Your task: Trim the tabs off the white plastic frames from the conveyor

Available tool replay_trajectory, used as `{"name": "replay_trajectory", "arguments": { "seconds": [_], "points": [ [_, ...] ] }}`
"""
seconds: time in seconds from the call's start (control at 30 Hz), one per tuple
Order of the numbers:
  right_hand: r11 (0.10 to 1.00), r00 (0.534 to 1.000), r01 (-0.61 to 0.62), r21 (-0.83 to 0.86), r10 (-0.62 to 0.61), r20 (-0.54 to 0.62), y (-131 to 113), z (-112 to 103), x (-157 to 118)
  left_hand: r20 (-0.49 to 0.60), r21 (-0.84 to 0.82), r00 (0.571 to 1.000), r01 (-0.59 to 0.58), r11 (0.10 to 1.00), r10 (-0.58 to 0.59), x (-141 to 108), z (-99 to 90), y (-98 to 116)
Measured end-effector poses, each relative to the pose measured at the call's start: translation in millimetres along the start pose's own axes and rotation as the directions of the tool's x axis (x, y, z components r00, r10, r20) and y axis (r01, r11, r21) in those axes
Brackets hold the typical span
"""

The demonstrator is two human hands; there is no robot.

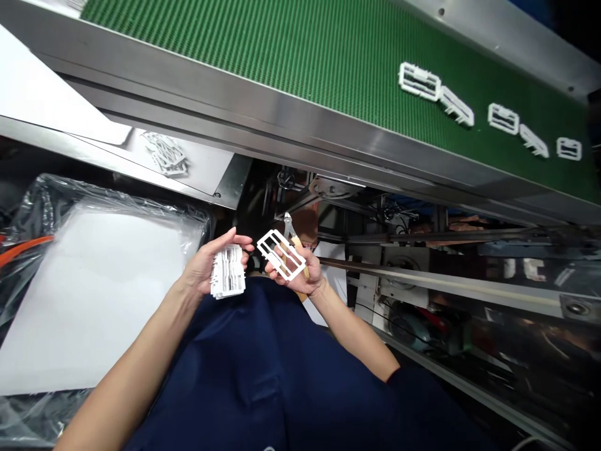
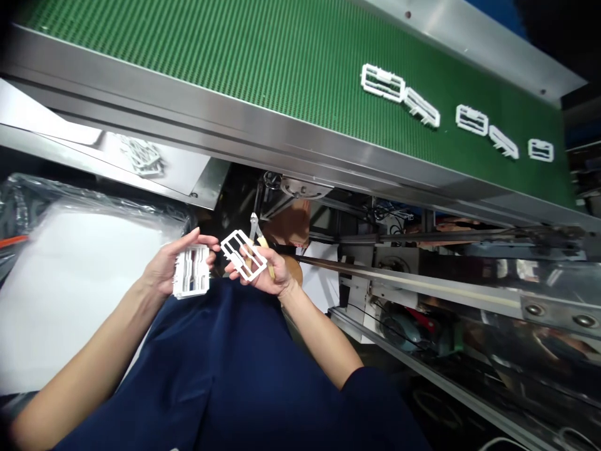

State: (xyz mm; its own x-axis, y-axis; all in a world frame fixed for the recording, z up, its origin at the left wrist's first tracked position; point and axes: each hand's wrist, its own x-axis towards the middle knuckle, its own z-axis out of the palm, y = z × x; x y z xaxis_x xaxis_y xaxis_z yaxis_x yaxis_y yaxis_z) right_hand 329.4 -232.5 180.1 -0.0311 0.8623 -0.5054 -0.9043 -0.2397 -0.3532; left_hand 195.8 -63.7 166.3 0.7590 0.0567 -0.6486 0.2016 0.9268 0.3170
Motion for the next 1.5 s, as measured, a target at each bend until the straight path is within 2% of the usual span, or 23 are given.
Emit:
{"name": "replay_trajectory", "arguments": {
  "seconds": [0.27, 0.33, 0.43, 0.5, 0.6, 0.73, 0.8, 0.87, 0.93, 1.1, 1.2, 1.3, 1.4, 1.5],
  "points": [
    [1.000, 1.000, 0.001, -0.027, -0.002, -0.020, -2, 4, 1, 0.113, -0.091, 0.993, -0.017, 0.996, 0.027, -2, 2.3, -6],
    [0.998, 0.999, 0.032, -0.057, -0.033, -0.011, -2, 6, 1, 0.157, -0.101, 0.987, -0.030, 0.994, 0.045, -2, 1.2, -7],
    [0.983, 0.995, 0.092, -0.158, -0.098, -0.030, -3, 17, 0, 0.203, -0.119, 0.976, -0.059, 0.991, 0.083, -2, -0.8, -10],
    [0.954, 0.988, 0.109, -0.280, -0.134, -0.074, -2, 29, 0, 0.184, -0.115, 0.978, -0.083, 0.990, 0.104, -2, -1.1, -11],
    [0.865, 0.965, 0.118, -0.487, -0.216, -0.151, 1, 47, 1, 0.083, -0.090, 0.987, -0.128, 0.988, 0.136, -3, 0.3, -13],
    [0.665, 0.923, 0.053, -0.745, -0.317, -0.218, 8, 64, 2, 0.001, -0.061, 0.985, -0.175, 0.983, 0.175, -5, 0.9, -16],
    [0.563, 0.912, 0.014, -0.827, -0.346, -0.220, 10, 69, 2, -0.021, -0.069, 0.980, -0.197, 0.978, 0.196, -6, -1.3, -18],
    [0.526, 0.915, -0.002, -0.851, -0.342, -0.213, 11, 71, 4, -0.039, -0.090, 0.975, -0.223, 0.971, 0.220, -6, -4.6, -20],
    [0.560, 0.924, -0.004, -0.828, -0.315, -0.218, 13, 71, 7, -0.040, -0.107, 0.973, -0.232, 0.967, 0.229, -8, -8.3, -22],
    [0.785, 0.942, -0.042, -0.618, -0.175, -0.286, 22, 63, 24, -0.026, -0.133, 0.973, -0.233, 0.963, 0.231, -13, -15.0, -27],
    [0.842, 0.953, -0.079, -0.533, -0.093, -0.289, 32, 64, 37, -0.038, -0.161, 0.962, -0.273, 0.948, 0.271, -20, -18.6, -30],
    [0.836, 0.953, -0.101, -0.539, -0.075, -0.295, 43, 71, 52, -0.080, -0.179, 0.936, -0.351, 0.919, 0.342, -29, -22.8, -32],
    [0.794, 0.945, -0.167, -0.584, -0.041, -0.325, 50, 77, 66, -0.143, -0.184, 0.902, -0.429, 0.885, 0.407, -34, -28.5, -32],
    [0.643, 0.951, -0.207, -0.737, -0.044, -0.306, 49, 78, 74, -0.202, -0.205, 0.869, -0.488, 0.849, 0.451, -32, -35.6, -28]
  ]
}}
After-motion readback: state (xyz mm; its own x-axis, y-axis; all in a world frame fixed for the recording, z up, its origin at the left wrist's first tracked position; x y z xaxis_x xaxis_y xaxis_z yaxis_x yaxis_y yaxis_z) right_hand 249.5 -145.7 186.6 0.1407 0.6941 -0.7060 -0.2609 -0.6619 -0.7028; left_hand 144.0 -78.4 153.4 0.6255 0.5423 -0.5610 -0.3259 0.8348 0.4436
